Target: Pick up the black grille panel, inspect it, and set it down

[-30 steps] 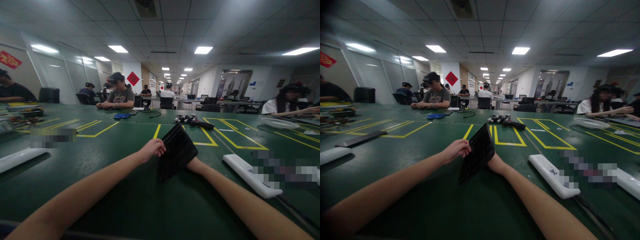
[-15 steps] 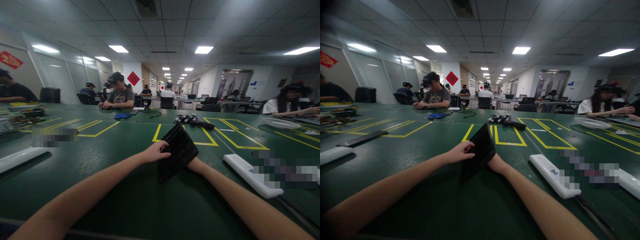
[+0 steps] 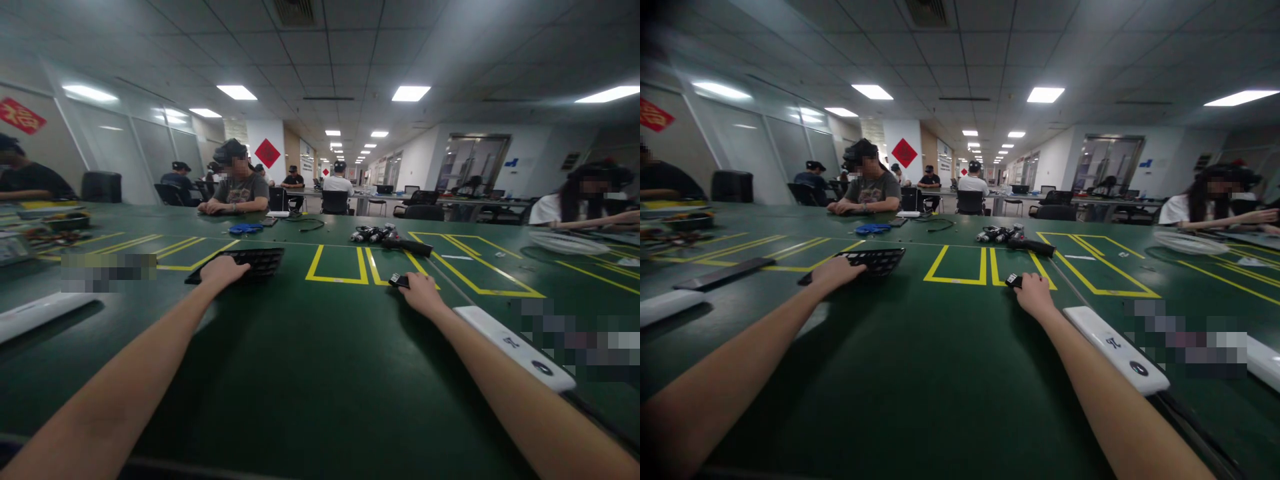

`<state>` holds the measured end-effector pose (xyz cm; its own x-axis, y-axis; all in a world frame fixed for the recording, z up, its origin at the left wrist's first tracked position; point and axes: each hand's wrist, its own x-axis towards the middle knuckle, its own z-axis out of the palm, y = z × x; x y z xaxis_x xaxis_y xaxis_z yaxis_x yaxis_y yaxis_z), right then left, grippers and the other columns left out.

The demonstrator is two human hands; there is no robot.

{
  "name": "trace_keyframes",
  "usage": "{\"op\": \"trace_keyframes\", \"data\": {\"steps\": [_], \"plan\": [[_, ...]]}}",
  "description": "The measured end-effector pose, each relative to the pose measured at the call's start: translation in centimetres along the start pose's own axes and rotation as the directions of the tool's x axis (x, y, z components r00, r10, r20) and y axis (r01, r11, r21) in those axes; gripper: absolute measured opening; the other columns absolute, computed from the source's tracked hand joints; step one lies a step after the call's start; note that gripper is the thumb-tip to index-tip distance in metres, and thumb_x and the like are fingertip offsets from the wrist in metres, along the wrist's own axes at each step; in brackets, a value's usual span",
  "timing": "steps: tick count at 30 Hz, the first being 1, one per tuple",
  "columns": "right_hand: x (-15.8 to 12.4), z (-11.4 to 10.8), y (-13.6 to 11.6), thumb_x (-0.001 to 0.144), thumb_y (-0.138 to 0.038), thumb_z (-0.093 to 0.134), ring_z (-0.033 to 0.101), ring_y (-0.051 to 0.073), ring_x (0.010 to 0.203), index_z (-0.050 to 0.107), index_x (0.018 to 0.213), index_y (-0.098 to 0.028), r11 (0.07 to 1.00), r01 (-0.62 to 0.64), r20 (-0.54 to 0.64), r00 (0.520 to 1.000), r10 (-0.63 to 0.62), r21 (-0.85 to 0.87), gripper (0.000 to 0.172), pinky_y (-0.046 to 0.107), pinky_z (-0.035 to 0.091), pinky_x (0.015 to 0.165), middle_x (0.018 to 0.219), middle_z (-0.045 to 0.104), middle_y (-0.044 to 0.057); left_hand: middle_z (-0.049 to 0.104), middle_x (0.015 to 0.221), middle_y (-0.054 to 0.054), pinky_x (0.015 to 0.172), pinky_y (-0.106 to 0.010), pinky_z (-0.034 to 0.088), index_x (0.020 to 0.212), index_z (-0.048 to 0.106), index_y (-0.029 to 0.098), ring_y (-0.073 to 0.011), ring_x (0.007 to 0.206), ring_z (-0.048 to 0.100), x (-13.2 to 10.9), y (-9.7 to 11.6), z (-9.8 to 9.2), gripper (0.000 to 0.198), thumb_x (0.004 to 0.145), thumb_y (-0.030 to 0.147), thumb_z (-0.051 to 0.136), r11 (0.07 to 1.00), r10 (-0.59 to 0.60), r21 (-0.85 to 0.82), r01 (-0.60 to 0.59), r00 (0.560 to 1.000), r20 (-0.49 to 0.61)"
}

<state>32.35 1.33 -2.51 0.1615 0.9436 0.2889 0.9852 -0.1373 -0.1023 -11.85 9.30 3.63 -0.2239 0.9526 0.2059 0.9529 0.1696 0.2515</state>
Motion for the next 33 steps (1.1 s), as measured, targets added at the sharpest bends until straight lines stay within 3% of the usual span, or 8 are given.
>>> {"op": "trace_keyframes", "data": {"steps": [6, 11, 15, 19, 23, 26, 30, 33], "plan": [[0.0, 1.1, 0.5, 0.081, -0.038, 0.044, 0.050, 0.032, 0.105, 0.055, 0.109, -0.008, 0.999, -0.039, 0.057, 0.998, 0.039, -0.007, 0.041, 0.042, 0.037, 0.086, 0.111, 0.056, 0.020, 0.059, 0.106, -0.021, 0.074, -0.039, 0.044, 0.087, 0.060, 0.007, -0.0351, 0.097, 0.054, 0.6, -2.2, 0.0, 0.048, 0.072, 0.051, 0.047, 0.977, -0.108, 0.189, 0.093, 0.992, 0.071], [-1.1, -0.6, -1.4, 0.079, -0.047, 0.044, 0.027, 0.041, 0.125, 0.032, 0.133, -0.004, 0.998, -0.051, -0.132, 0.990, 0.055, 0.036, 0.070, 0.055, 0.025, 0.097, 0.134, 0.038, 0.022, 0.060, 0.105, -0.022, 0.077, -0.036, 0.044, 0.093, 0.061, 0.007, -0.0312, 0.097, 0.056, -0.6, 1.6, 1.1, 0.038, 0.079, 0.033, 0.037, 0.970, 0.173, 0.176, -0.170, 0.985, -0.003], [-3.8, -1.8, -5.8, 0.082, -0.047, 0.040, 0.022, 0.036, 0.130, 0.030, 0.135, -0.005, 0.970, 0.198, -0.113, 0.977, -0.183, 0.143, 0.069, 0.052, 0.021, 0.104, 0.138, 0.035, 0.018, 0.060, 0.108, -0.015, 0.084, -0.030, 0.041, 0.100, 0.059, 0.012, -0.0226, 0.100, 0.055, -3.5, 5.9, 3.7, 0.035, 0.083, 0.021, 0.030, 0.865, 0.499, 0.014, -0.501, 0.863, 0.075], [-6.7, -1.4, -9.1, 0.082, -0.057, 0.037, 0.029, 0.030, 0.129, 0.036, 0.134, -0.016, 0.861, 0.412, 0.016, 0.900, -0.436, 0.298, 0.067, 0.049, 0.024, 0.104, 0.139, 0.036, 0.013, 0.060, 0.104, -0.013, 0.083, -0.031, 0.041, 0.098, 0.059, 0.013, -0.0217, 0.095, 0.056, -5.5, 8.0, 5.3, 0.031, 0.083, 0.018, 0.033, 0.815, 0.577, -0.032, -0.578, 0.807, 0.128], [-7.5, -0.8, -9.7, 0.084, -0.057, 0.035, 0.033, 0.029, 0.127, 0.045, 0.128, -0.021, 0.821, 0.448, 0.088, 0.858, -0.506, 0.355, 0.058, 0.053, 0.023, 0.103, 0.136, 0.041, 0.011, 0.058, 0.101, -0.016, 0.085, -0.035, 0.040, 0.099, 0.059, 0.009, -0.0246, 0.096, 0.053, -6.4, 7.8, 4.7, 0.029, 0.083, 0.021, 0.039, 0.792, 0.610, -0.028, -0.610, 0.792, 0.008], [-7.4, -1.1, -9.6, 0.085, -0.056, 0.032, 0.032, 0.029, 0.127, 0.044, 0.129, -0.020, 0.827, 0.453, 0.119, 0.850, -0.513, 0.334, 0.058, 0.052, 0.022, 0.103, 0.137, 0.039, 0.012, 0.055, 0.112, -0.016, 0.092, -0.038, 0.035, 0.110, 0.055, 0.009, -0.0252, 0.106, 0.048, -8.4, 8.2, 4.5, 0.036, 0.084, 0.029, 0.039, 0.727, 0.683, -0.005, -0.687, 0.723, -0.103], [-7.6, -1.7, -9.8, 0.086, -0.052, 0.030, 0.030, 0.030, 0.128, 0.042, 0.130, -0.016, 0.842, 0.464, 0.158, 0.842, -0.515, 0.274, 0.058, 0.051, 0.020, 0.104, 0.138, 0.037, 0.014, 0.044, 0.132, -0.015, 0.100, -0.038, 0.027, 0.124, 0.047, 0.011, -0.0255, 0.122, 0.038, -12.4, 9.5, 4.9, 0.057, 0.085, 0.051, 0.033, 0.572, 0.820, -0.076, -0.817, 0.566, 0.083], [-7.7, -2.1, -9.8, 0.086, -0.051, 0.031, 0.034, 0.029, 0.125, 0.045, 0.128, -0.016, 0.829, 0.491, 0.138, 0.832, -0.538, 0.268, 0.056, 0.048, 0.025, 0.103, 0.135, 0.041, 0.014, 0.036, 0.139, -0.016, 0.102, -0.038, 0.025, 0.131, 0.040, 0.010, -0.0274, 0.126, 0.034, -14.2, 10.0, 4.9, 0.070, 0.083, 0.060, 0.027, 0.540, 0.831, -0.111, -0.834, 0.508, 0.225]]}}
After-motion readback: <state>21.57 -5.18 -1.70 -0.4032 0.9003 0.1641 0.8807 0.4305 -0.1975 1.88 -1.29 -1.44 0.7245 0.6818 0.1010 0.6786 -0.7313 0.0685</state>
